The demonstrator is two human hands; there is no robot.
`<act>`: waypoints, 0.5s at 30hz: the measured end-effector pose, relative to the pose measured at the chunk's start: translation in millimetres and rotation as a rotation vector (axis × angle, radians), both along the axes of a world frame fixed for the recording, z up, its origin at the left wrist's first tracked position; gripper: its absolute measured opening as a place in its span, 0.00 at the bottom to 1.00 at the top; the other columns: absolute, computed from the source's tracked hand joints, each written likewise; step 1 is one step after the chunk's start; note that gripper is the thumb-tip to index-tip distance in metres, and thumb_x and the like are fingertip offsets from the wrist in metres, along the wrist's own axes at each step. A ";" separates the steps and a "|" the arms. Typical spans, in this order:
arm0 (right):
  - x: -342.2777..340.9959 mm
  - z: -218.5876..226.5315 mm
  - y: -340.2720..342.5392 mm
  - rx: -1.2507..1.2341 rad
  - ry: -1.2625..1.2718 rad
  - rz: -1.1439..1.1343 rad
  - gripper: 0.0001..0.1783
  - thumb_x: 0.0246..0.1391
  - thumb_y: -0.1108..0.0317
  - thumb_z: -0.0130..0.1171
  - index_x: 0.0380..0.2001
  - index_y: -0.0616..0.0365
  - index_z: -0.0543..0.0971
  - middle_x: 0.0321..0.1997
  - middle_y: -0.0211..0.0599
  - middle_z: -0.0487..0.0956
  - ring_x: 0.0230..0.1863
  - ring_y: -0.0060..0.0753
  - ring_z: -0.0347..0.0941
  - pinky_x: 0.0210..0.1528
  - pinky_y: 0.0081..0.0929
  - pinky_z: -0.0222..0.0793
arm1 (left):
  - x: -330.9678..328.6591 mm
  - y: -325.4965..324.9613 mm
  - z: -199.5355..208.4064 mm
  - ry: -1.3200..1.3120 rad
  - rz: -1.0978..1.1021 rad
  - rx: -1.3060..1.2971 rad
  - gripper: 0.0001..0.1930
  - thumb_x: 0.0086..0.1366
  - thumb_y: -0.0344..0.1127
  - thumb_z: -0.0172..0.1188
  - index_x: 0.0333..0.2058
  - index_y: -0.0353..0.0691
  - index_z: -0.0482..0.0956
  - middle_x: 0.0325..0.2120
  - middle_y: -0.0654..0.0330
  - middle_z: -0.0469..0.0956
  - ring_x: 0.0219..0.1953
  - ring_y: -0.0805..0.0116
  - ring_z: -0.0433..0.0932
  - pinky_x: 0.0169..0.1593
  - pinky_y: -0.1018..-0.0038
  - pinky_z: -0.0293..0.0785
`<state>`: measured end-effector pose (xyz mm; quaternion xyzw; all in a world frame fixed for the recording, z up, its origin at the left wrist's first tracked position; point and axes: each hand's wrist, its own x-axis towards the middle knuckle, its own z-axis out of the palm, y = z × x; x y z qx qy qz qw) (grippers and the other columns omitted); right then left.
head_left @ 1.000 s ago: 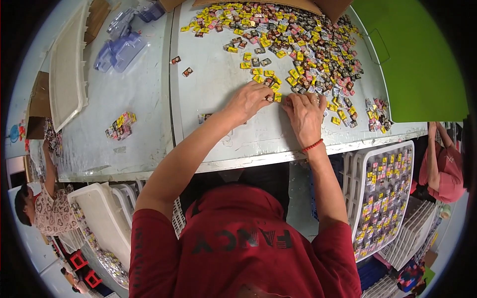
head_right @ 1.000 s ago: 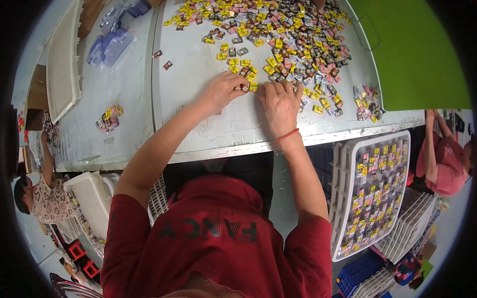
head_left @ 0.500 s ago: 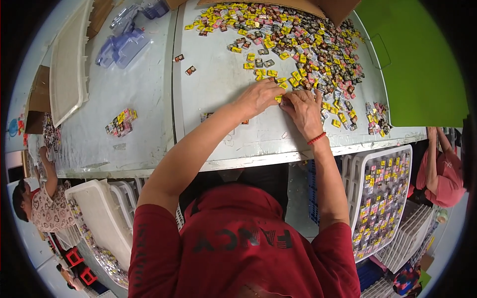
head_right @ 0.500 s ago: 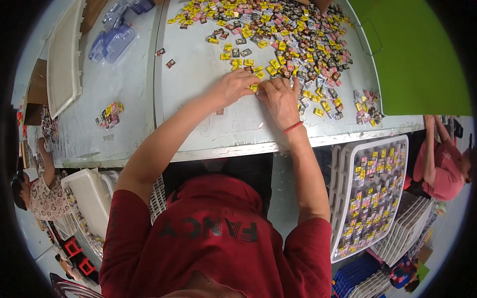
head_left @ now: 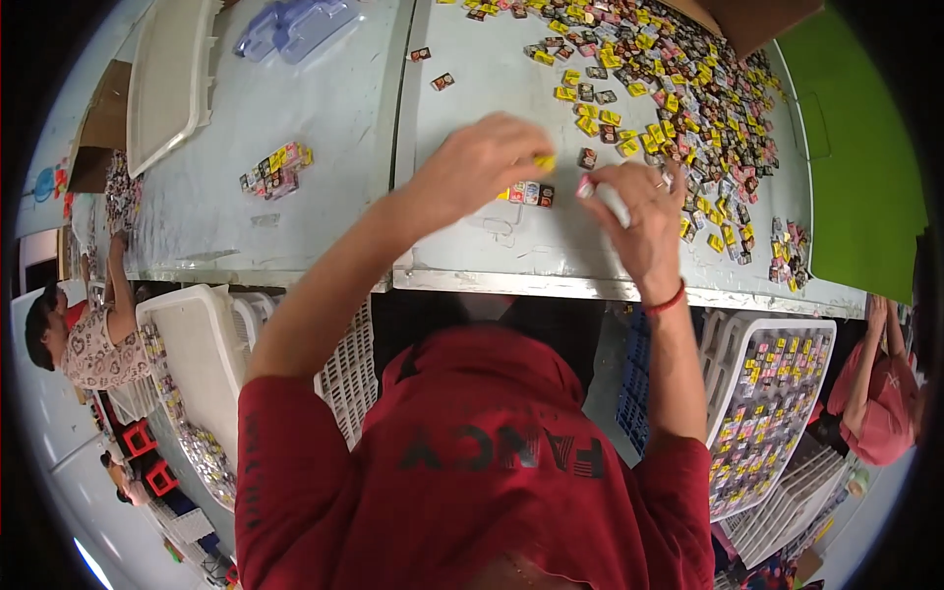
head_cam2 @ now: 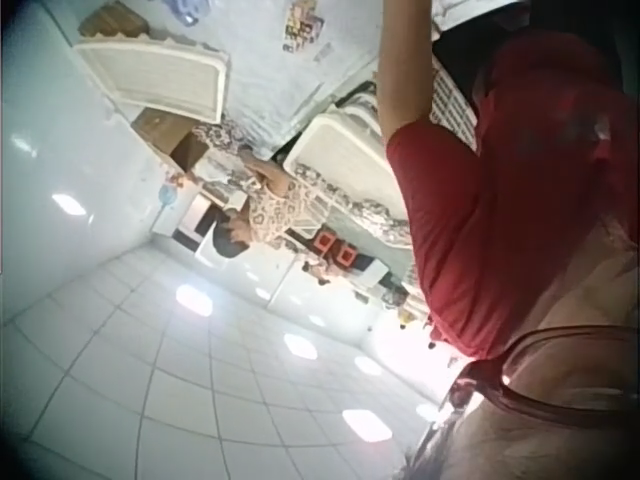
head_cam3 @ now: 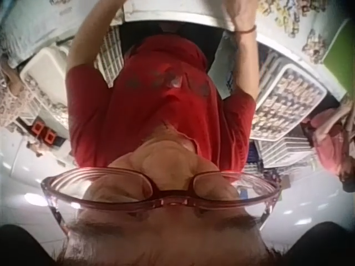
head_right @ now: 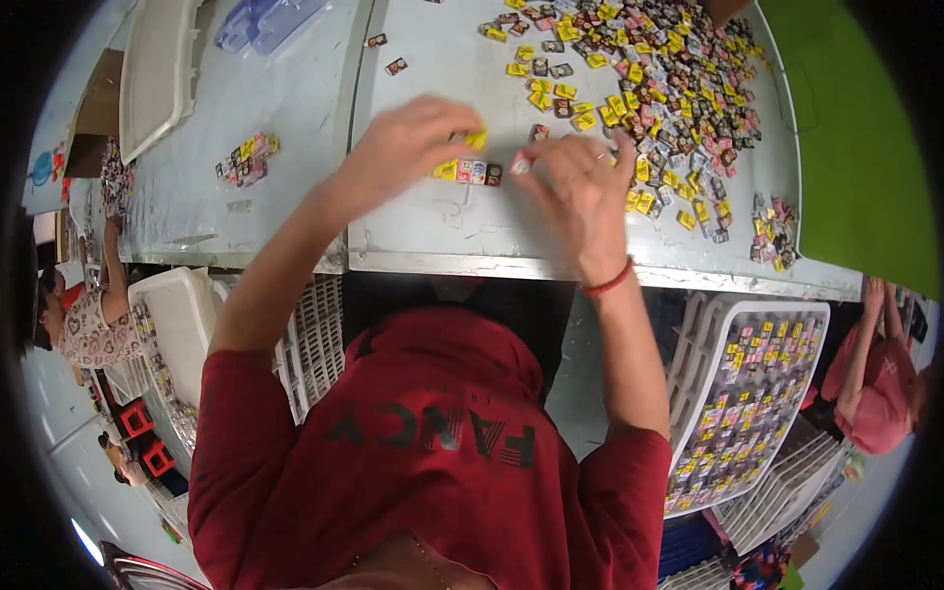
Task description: Sorting and arranging small square toy components on a work surface and placing them into containers.
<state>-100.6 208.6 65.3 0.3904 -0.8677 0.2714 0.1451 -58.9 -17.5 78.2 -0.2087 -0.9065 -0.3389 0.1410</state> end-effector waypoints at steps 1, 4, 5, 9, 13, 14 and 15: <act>12.1 -4.6 -5.1 -0.006 -0.040 0.007 0.14 0.42 0.66 0.69 0.35 0.48 0.79 0.37 0.26 0.80 0.45 0.32 0.74 0.62 0.47 0.49 | 16.0 -4.2 -6.6 0.000 -0.002 0.001 0.12 0.55 0.34 0.63 0.38 0.36 0.78 0.35 0.56 0.78 0.42 0.59 0.75 0.46 0.67 0.73; 36.9 -19.0 -25.8 -0.006 -0.091 0.023 0.16 0.41 0.67 0.70 0.36 0.49 0.79 0.36 0.26 0.80 0.45 0.32 0.73 0.62 0.49 0.49 | 51.8 -10.2 -36.9 -0.053 0.024 0.017 0.12 0.55 0.32 0.63 0.39 0.36 0.78 0.37 0.58 0.78 0.43 0.61 0.75 0.47 0.69 0.73; 40.4 -21.0 -32.2 0.003 -0.088 0.039 0.16 0.40 0.67 0.69 0.36 0.49 0.80 0.36 0.25 0.80 0.45 0.32 0.73 0.62 0.50 0.49 | 55.8 -10.3 -41.6 0.030 0.013 -0.084 0.13 0.54 0.31 0.63 0.39 0.36 0.78 0.38 0.58 0.77 0.43 0.61 0.75 0.47 0.69 0.73; 45.7 -35.8 -50.8 0.059 -0.009 0.030 0.13 0.42 0.67 0.68 0.34 0.50 0.81 0.37 0.25 0.81 0.44 0.30 0.73 0.62 0.53 0.49 | 54.0 -12.2 -59.0 0.080 0.014 -0.082 0.14 0.53 0.28 0.63 0.40 0.34 0.78 0.41 0.58 0.77 0.44 0.61 0.75 0.48 0.71 0.74; 48.1 -42.7 -56.8 0.067 0.027 0.000 0.11 0.42 0.67 0.68 0.33 0.50 0.82 0.38 0.24 0.81 0.44 0.30 0.73 0.63 0.52 0.48 | 51.1 -15.9 -75.4 0.128 -0.002 -0.034 0.13 0.53 0.27 0.63 0.40 0.34 0.79 0.40 0.58 0.77 0.44 0.61 0.76 0.47 0.70 0.75; 48.2 -42.8 -56.0 0.058 0.023 0.000 0.12 0.42 0.66 0.68 0.34 0.50 0.82 0.38 0.24 0.81 0.44 0.30 0.73 0.63 0.51 0.49 | 51.2 -15.8 -77.2 0.132 -0.002 -0.032 0.13 0.53 0.27 0.63 0.40 0.34 0.79 0.40 0.58 0.77 0.44 0.61 0.76 0.47 0.70 0.75; 48.5 -43.1 -54.9 0.049 0.020 0.000 0.12 0.42 0.66 0.68 0.34 0.49 0.82 0.38 0.24 0.81 0.44 0.29 0.73 0.63 0.50 0.49 | 52.8 -15.0 -79.2 0.150 0.008 -0.032 0.12 0.53 0.27 0.63 0.39 0.35 0.80 0.41 0.58 0.78 0.44 0.61 0.76 0.47 0.70 0.75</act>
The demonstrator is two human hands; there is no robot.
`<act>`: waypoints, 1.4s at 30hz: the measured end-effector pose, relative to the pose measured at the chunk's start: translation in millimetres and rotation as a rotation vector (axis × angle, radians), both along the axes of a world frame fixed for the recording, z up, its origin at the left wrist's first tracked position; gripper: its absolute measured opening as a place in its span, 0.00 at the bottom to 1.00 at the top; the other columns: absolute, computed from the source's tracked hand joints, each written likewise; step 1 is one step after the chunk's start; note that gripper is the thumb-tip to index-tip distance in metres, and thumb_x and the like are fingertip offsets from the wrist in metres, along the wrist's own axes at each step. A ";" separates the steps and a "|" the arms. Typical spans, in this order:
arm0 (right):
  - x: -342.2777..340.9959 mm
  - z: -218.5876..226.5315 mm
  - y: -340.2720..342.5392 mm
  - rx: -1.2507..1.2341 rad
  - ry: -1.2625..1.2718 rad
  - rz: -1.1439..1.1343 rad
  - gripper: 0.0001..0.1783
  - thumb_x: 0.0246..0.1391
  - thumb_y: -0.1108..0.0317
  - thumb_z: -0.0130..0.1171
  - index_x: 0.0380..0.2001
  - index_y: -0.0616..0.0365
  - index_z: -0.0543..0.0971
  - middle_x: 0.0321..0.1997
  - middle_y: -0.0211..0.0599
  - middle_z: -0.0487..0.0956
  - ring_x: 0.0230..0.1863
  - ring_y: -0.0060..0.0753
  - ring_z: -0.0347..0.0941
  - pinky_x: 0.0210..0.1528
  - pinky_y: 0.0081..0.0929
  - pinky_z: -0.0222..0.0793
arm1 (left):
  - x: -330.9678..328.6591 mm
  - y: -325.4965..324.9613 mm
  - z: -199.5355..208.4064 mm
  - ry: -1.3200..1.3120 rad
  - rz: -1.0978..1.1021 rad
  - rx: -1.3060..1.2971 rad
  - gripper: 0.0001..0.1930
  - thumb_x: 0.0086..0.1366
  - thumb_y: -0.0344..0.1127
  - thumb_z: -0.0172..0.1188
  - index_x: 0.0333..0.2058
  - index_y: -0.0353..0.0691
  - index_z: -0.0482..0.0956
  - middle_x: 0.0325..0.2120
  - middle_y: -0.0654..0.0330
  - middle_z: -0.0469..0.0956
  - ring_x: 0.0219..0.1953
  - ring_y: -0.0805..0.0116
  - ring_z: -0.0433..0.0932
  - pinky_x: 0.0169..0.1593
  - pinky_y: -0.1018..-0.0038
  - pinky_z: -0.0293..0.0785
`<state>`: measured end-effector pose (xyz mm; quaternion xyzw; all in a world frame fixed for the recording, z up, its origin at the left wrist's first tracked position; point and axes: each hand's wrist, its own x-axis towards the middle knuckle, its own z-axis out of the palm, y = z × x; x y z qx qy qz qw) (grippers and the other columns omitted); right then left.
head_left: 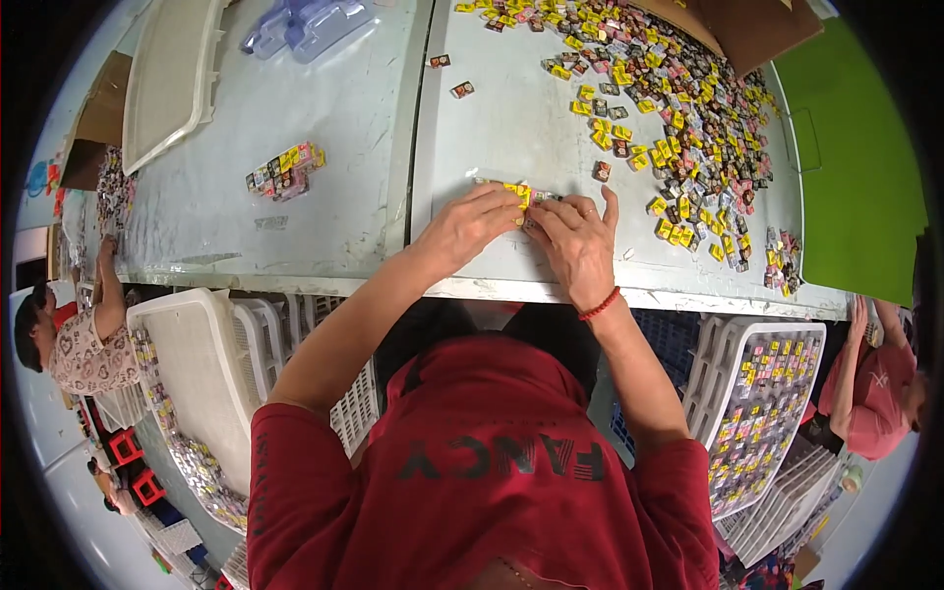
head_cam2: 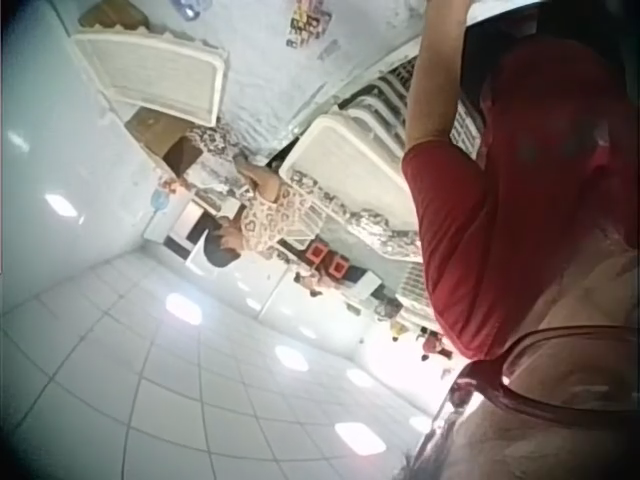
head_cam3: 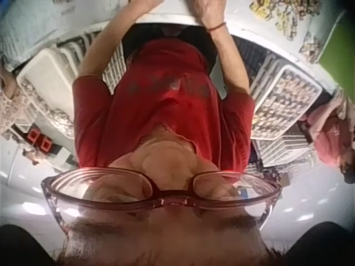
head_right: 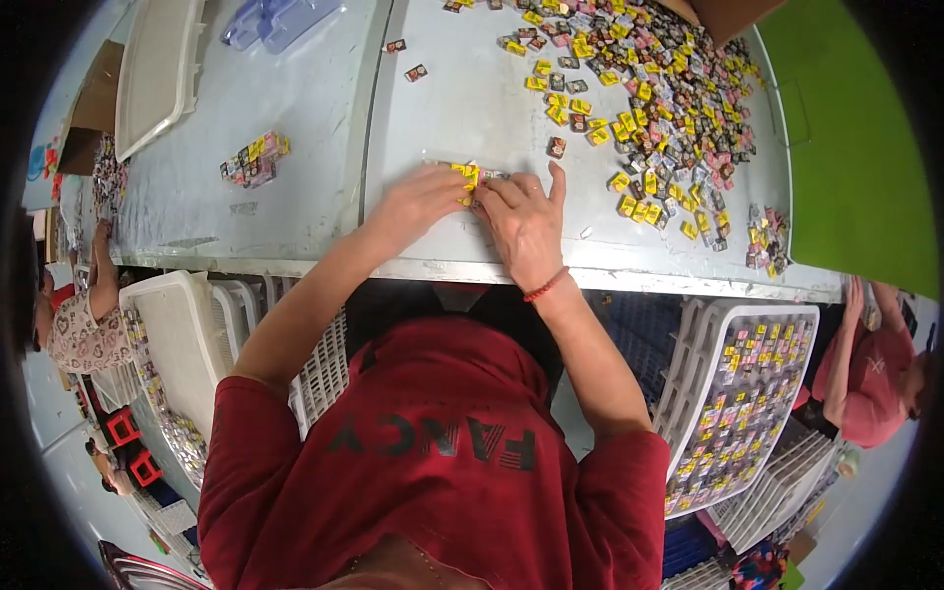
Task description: Sorting and arranging small square toy components on a work surface and placing them into containers.
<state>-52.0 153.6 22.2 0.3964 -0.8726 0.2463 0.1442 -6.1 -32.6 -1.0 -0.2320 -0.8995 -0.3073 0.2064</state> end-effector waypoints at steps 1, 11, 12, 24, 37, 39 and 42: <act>1.1 -0.8 1.1 0.002 0.003 0.000 0.12 0.42 0.66 0.68 0.34 0.49 0.82 0.38 0.24 0.81 0.44 0.29 0.73 0.63 0.50 0.49 | 1.6 0.7 -2.1 0.017 0.010 0.000 0.12 0.53 0.27 0.63 0.38 0.35 0.80 0.41 0.59 0.78 0.44 0.61 0.76 0.47 0.70 0.75; 20.1 -13.5 9.6 -0.008 0.066 -0.024 0.16 0.44 0.67 0.67 0.40 0.50 0.81 0.45 0.26 0.78 0.48 0.33 0.70 0.63 0.48 0.51 | 11.8 7.8 -11.7 0.079 0.056 0.050 0.10 0.53 0.26 0.63 0.36 0.33 0.81 0.40 0.58 0.80 0.48 0.57 0.76 0.49 0.69 0.75; 21.9 -13.7 9.5 -0.008 0.054 -0.033 0.16 0.45 0.68 0.66 0.41 0.51 0.81 0.46 0.26 0.78 0.48 0.33 0.70 0.63 0.48 0.51 | 12.7 8.1 -11.7 0.086 0.059 0.054 0.10 0.52 0.26 0.63 0.35 0.33 0.81 0.40 0.58 0.80 0.48 0.57 0.76 0.49 0.69 0.75; 24.0 -17.6 12.9 0.053 0.043 0.004 0.19 0.46 0.67 0.64 0.45 0.54 0.79 0.48 0.30 0.76 0.51 0.36 0.69 0.62 0.49 0.52 | 18.2 12.6 0.3 0.058 0.072 0.018 0.10 0.53 0.25 0.62 0.36 0.32 0.79 0.41 0.58 0.77 0.50 0.58 0.74 0.52 0.68 0.73; 22.1 -10.4 15.7 -0.084 -0.037 0.027 0.17 0.44 0.71 0.66 0.41 0.54 0.79 0.45 0.33 0.76 0.49 0.37 0.70 0.60 0.48 0.55 | 36.7 5.9 2.8 -0.092 0.054 -0.157 0.27 0.48 0.35 0.69 0.48 0.35 0.73 0.55 0.53 0.66 0.59 0.52 0.64 0.58 0.60 0.65; 15.1 -7.6 15.3 -0.096 -0.055 -0.003 0.17 0.44 0.72 0.65 0.41 0.53 0.79 0.41 0.33 0.76 0.47 0.36 0.70 0.59 0.47 0.56 | 36.0 6.4 7.4 -0.097 0.059 -0.138 0.28 0.48 0.35 0.69 0.49 0.35 0.73 0.56 0.53 0.66 0.59 0.53 0.64 0.58 0.60 0.65; 0.3 -1.2 8.5 -0.082 -0.035 -0.016 0.16 0.45 0.70 0.65 0.41 0.53 0.79 0.39 0.32 0.76 0.44 0.36 0.71 0.57 0.45 0.57 | 35.1 5.7 6.4 -0.081 0.074 -0.092 0.27 0.48 0.35 0.69 0.48 0.35 0.73 0.55 0.53 0.66 0.58 0.53 0.65 0.58 0.60 0.65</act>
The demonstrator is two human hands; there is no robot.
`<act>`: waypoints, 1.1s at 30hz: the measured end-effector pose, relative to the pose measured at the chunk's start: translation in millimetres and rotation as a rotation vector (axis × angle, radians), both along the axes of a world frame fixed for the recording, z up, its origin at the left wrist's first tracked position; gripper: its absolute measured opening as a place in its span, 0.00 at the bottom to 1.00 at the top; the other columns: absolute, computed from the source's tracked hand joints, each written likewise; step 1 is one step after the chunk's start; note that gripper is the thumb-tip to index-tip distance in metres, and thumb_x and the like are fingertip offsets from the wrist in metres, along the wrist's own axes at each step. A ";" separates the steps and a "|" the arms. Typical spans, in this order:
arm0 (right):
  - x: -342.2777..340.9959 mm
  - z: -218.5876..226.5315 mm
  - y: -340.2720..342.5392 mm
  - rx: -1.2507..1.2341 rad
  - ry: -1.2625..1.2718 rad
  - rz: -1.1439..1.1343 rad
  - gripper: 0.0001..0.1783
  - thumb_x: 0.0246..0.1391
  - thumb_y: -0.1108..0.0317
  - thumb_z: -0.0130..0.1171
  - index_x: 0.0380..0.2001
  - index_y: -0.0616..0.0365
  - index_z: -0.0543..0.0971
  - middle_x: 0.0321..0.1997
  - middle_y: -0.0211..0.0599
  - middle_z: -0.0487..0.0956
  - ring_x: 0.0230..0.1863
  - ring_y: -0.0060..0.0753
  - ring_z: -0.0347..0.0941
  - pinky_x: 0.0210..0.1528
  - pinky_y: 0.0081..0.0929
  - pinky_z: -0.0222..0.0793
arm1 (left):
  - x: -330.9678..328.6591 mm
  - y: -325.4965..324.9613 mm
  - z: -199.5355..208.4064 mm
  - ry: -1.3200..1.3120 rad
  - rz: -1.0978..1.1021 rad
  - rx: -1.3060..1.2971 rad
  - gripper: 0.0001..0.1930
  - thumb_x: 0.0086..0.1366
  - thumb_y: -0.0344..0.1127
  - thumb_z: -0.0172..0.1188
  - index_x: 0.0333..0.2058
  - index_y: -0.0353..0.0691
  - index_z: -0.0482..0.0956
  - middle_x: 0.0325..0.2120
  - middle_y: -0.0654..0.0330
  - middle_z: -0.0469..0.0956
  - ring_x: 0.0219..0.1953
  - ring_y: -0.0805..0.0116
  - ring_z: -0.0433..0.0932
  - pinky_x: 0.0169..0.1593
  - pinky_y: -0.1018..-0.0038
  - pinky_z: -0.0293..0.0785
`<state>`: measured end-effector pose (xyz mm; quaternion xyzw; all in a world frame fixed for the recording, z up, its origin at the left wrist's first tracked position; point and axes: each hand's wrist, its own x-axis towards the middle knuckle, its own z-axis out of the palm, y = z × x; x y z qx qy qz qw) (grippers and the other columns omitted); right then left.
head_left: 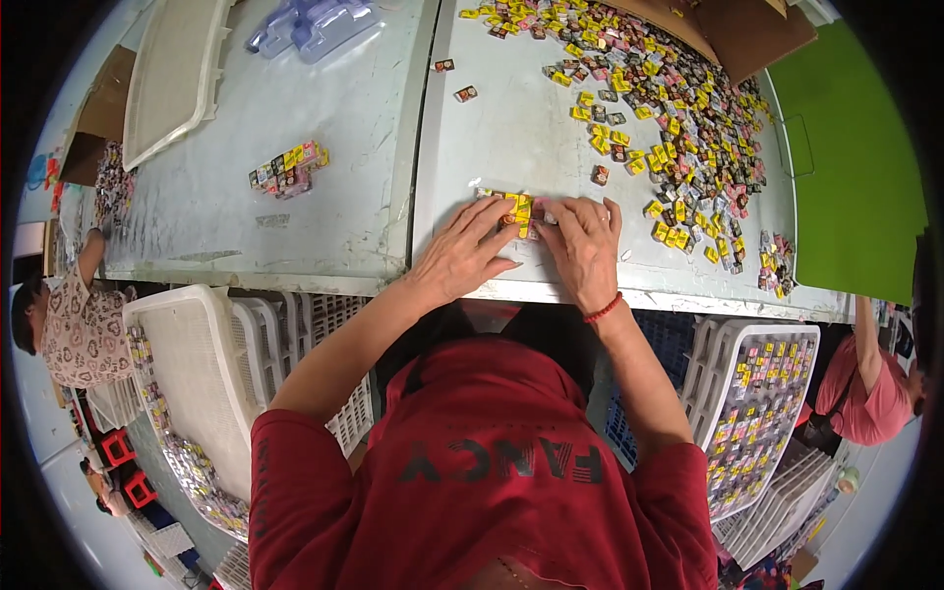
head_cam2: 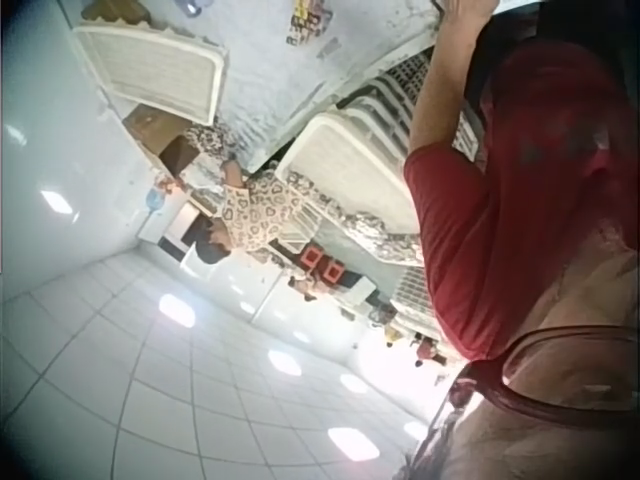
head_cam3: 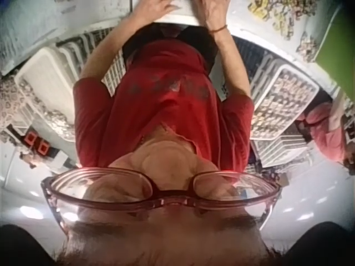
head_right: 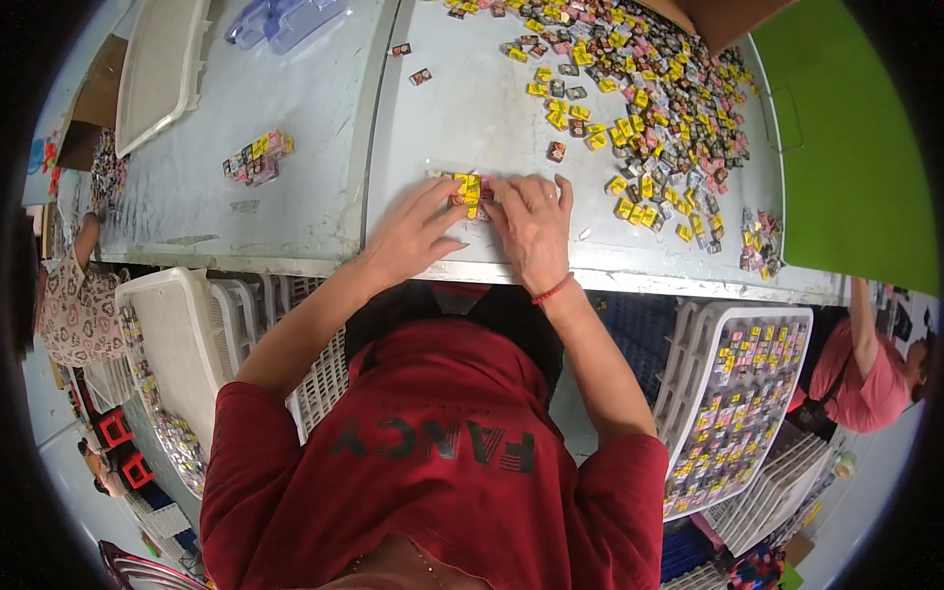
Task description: Sorting and arranging small square toy components on a work surface and placing them into containers.
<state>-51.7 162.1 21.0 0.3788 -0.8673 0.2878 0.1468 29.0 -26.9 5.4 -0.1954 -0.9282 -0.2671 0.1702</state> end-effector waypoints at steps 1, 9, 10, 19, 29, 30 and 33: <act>-4.1 0.7 -1.9 0.012 0.001 -0.012 0.16 0.45 0.69 0.66 0.40 0.53 0.79 0.39 0.32 0.76 0.43 0.36 0.71 0.57 0.45 0.57 | -0.5 -0.3 -1.6 0.023 0.011 0.026 0.26 0.49 0.34 0.69 0.48 0.36 0.73 0.54 0.54 0.67 0.58 0.54 0.65 0.58 0.61 0.65; -19.9 -1.7 -7.2 0.033 0.047 -0.008 0.08 0.44 0.70 0.65 0.31 0.53 0.81 0.35 0.29 0.78 0.43 0.35 0.71 0.57 0.43 0.56 | -23.7 6.8 -10.4 0.083 0.046 -0.011 0.21 0.52 0.35 0.66 0.45 0.35 0.75 0.48 0.57 0.70 0.55 0.55 0.67 0.56 0.62 0.66; -18.7 -1.8 -7.3 0.053 0.053 0.017 0.07 0.43 0.70 0.66 0.30 0.52 0.81 0.35 0.29 0.78 0.43 0.34 0.71 0.57 0.42 0.56 | -25.2 7.6 -11.1 0.071 0.048 -0.039 0.21 0.53 0.35 0.66 0.45 0.35 0.75 0.48 0.56 0.70 0.55 0.55 0.67 0.56 0.62 0.66; -22.5 -5.5 -8.8 0.040 0.024 0.027 0.07 0.43 0.70 0.65 0.30 0.51 0.81 0.35 0.29 0.78 0.44 0.34 0.71 0.58 0.44 0.54 | -27.1 9.6 -10.9 0.095 0.052 0.022 0.19 0.52 0.33 0.66 0.43 0.35 0.75 0.49 0.53 0.68 0.54 0.53 0.66 0.57 0.62 0.66; -31.0 -16.5 -23.8 0.060 -0.117 0.014 0.10 0.46 0.68 0.63 0.35 0.51 0.80 0.36 0.30 0.78 0.46 0.36 0.70 0.61 0.49 0.50 | -24.4 9.7 -12.6 0.060 0.074 0.111 0.19 0.49 0.31 0.68 0.40 0.34 0.74 0.45 0.51 0.67 0.52 0.52 0.68 0.55 0.63 0.69; -30.7 -15.8 -24.4 0.061 -0.120 0.016 0.10 0.46 0.68 0.63 0.35 0.51 0.80 0.36 0.30 0.78 0.46 0.36 0.70 0.61 0.49 0.50 | -24.4 9.5 -12.3 0.040 0.079 0.123 0.19 0.49 0.31 0.69 0.39 0.34 0.73 0.45 0.51 0.67 0.53 0.51 0.68 0.55 0.63 0.69; -32.1 -11.9 -25.7 0.079 -0.140 0.013 0.10 0.46 0.69 0.63 0.35 0.51 0.80 0.36 0.30 0.78 0.46 0.36 0.70 0.61 0.50 0.49 | -24.2 9.5 -12.8 0.017 0.085 0.133 0.19 0.49 0.31 0.69 0.38 0.32 0.72 0.46 0.50 0.67 0.53 0.50 0.68 0.55 0.63 0.69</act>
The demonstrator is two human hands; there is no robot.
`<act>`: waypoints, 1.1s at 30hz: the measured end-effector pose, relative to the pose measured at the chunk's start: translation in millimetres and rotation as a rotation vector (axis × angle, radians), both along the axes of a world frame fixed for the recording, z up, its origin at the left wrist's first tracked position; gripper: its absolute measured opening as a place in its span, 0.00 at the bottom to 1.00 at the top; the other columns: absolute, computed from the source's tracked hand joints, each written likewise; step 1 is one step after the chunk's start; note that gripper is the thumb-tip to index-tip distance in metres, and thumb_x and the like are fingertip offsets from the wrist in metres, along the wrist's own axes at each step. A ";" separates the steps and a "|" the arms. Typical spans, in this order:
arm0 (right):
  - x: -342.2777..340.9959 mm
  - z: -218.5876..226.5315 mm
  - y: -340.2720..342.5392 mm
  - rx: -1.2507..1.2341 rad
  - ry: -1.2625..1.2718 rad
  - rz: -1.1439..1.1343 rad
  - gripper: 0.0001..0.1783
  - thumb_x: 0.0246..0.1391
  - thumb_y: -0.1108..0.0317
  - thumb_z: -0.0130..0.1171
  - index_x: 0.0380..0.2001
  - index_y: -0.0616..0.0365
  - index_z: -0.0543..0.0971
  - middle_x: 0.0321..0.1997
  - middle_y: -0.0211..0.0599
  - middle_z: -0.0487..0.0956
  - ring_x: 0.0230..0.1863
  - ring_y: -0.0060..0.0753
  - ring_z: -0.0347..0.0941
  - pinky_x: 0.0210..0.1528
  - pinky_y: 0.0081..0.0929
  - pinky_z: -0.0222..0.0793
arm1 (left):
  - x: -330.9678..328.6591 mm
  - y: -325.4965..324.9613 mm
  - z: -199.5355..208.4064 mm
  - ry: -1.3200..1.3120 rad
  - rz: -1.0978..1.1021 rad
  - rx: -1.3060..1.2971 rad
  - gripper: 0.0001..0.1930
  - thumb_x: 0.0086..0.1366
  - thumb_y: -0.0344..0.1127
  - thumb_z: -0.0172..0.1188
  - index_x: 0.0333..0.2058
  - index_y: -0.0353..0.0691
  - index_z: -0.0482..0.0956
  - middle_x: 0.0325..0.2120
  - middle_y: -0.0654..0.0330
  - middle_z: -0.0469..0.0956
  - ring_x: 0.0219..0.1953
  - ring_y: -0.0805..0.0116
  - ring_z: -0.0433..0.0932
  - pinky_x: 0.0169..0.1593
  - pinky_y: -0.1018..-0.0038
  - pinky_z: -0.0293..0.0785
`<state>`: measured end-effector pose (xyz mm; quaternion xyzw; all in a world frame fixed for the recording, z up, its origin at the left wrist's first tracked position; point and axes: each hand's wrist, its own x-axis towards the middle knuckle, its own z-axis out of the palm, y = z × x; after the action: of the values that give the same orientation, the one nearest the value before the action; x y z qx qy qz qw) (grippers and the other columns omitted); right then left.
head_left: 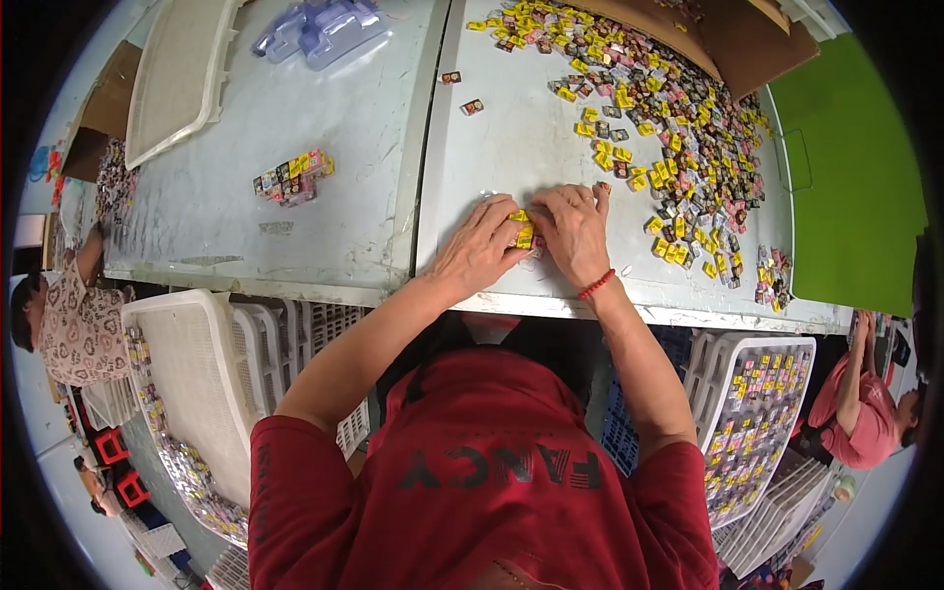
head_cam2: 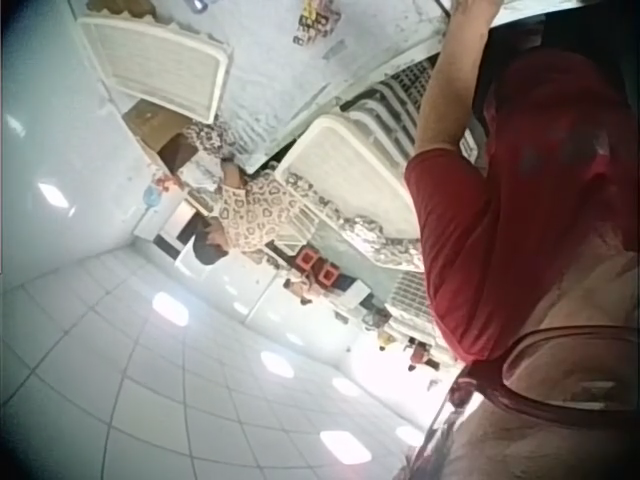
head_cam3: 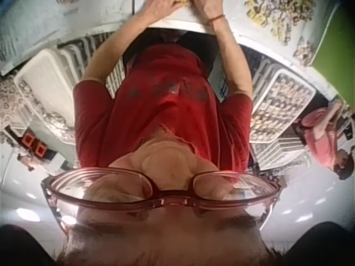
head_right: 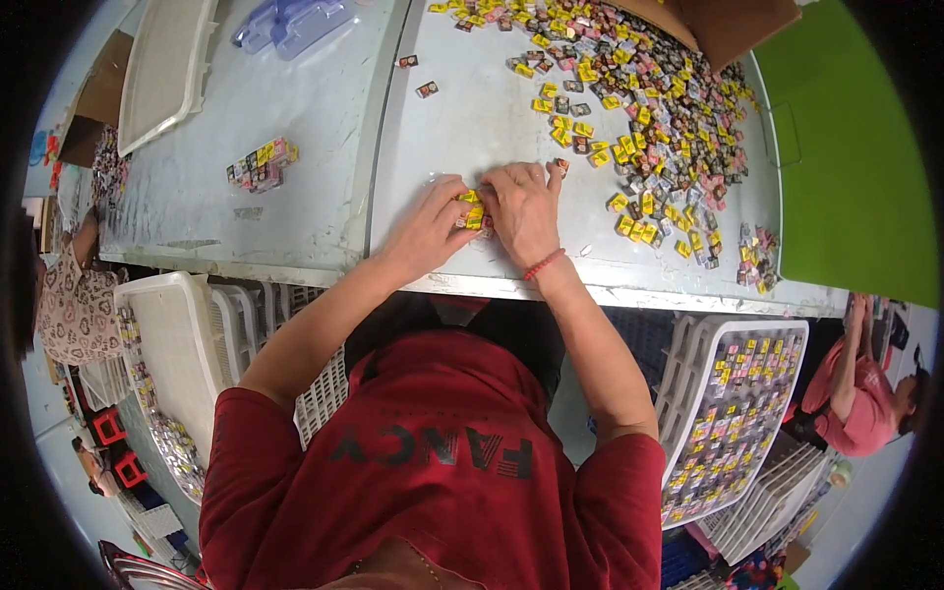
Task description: Sorting and arranging small square toy components on a work surface and placing them into containers.
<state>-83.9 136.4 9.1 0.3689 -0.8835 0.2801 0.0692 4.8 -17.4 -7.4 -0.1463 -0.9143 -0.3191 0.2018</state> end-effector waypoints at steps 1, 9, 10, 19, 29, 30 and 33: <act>0.9 -0.3 0.7 0.003 0.036 -0.002 0.10 0.45 0.70 0.63 0.35 0.51 0.80 0.37 0.31 0.78 0.46 0.36 0.71 0.61 0.49 0.49 | 0.0 0.3 -0.3 -0.004 0.000 -0.003 0.20 0.48 0.31 0.69 0.38 0.32 0.72 0.46 0.50 0.68 0.53 0.50 0.67 0.55 0.63 0.69; 13.1 -0.8 0.6 -0.023 0.190 -0.060 0.10 0.44 0.70 0.64 0.33 0.53 0.81 0.37 0.31 0.77 0.47 0.36 0.70 0.62 0.50 0.50 | -0.1 0.9 1.3 0.013 0.004 -0.007 0.19 0.49 0.30 0.69 0.38 0.32 0.72 0.46 0.50 0.68 0.54 0.50 0.67 0.55 0.62 0.69; 13.2 0.3 0.0 -0.025 0.177 -0.059 0.09 0.44 0.70 0.64 0.33 0.53 0.81 0.37 0.31 0.77 0.48 0.36 0.70 0.62 0.50 0.50 | 0.0 0.8 1.5 0.013 0.001 -0.001 0.19 0.49 0.30 0.68 0.38 0.32 0.72 0.46 0.50 0.68 0.54 0.50 0.67 0.55 0.62 0.69; 7.6 2.2 -0.8 -0.016 0.119 -0.038 0.06 0.43 0.68 0.65 0.28 0.53 0.81 0.37 0.30 0.77 0.49 0.35 0.69 0.62 0.50 0.48 | -1.0 0.8 -1.1 0.013 -0.017 0.014 0.22 0.49 0.28 0.67 0.41 0.34 0.67 0.46 0.49 0.66 0.54 0.48 0.67 0.54 0.62 0.68; 8.5 -2.2 -5.3 -0.046 -0.008 -0.134 0.05 0.45 0.67 0.64 0.27 0.53 0.79 0.31 0.31 0.76 0.43 0.38 0.68 0.55 0.42 0.52 | 2.6 1.8 0.4 0.011 0.008 0.002 0.22 0.47 0.28 0.68 0.40 0.33 0.67 0.47 0.49 0.66 0.54 0.48 0.67 0.53 0.62 0.69; 8.7 -3.2 -5.3 -0.046 -0.009 -0.132 0.05 0.45 0.67 0.64 0.27 0.53 0.79 0.31 0.31 0.76 0.43 0.38 0.68 0.55 0.42 0.52 | 2.3 1.7 0.0 0.016 0.002 0.000 0.22 0.47 0.28 0.68 0.39 0.33 0.67 0.47 0.49 0.66 0.54 0.48 0.67 0.53 0.62 0.69; 9.2 -4.8 -1.8 -0.028 -0.045 -0.113 0.05 0.43 0.68 0.64 0.27 0.51 0.79 0.35 0.32 0.76 0.49 0.39 0.67 0.58 0.52 0.50 | 0.4 2.3 -3.0 0.011 -0.004 0.025 0.21 0.48 0.28 0.68 0.39 0.34 0.68 0.47 0.50 0.67 0.54 0.48 0.66 0.54 0.62 0.68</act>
<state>-74.7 134.7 4.3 0.3109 -0.9004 0.2962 0.0700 5.3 -15.1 -10.4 -0.1474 -0.9089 -0.3300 0.2081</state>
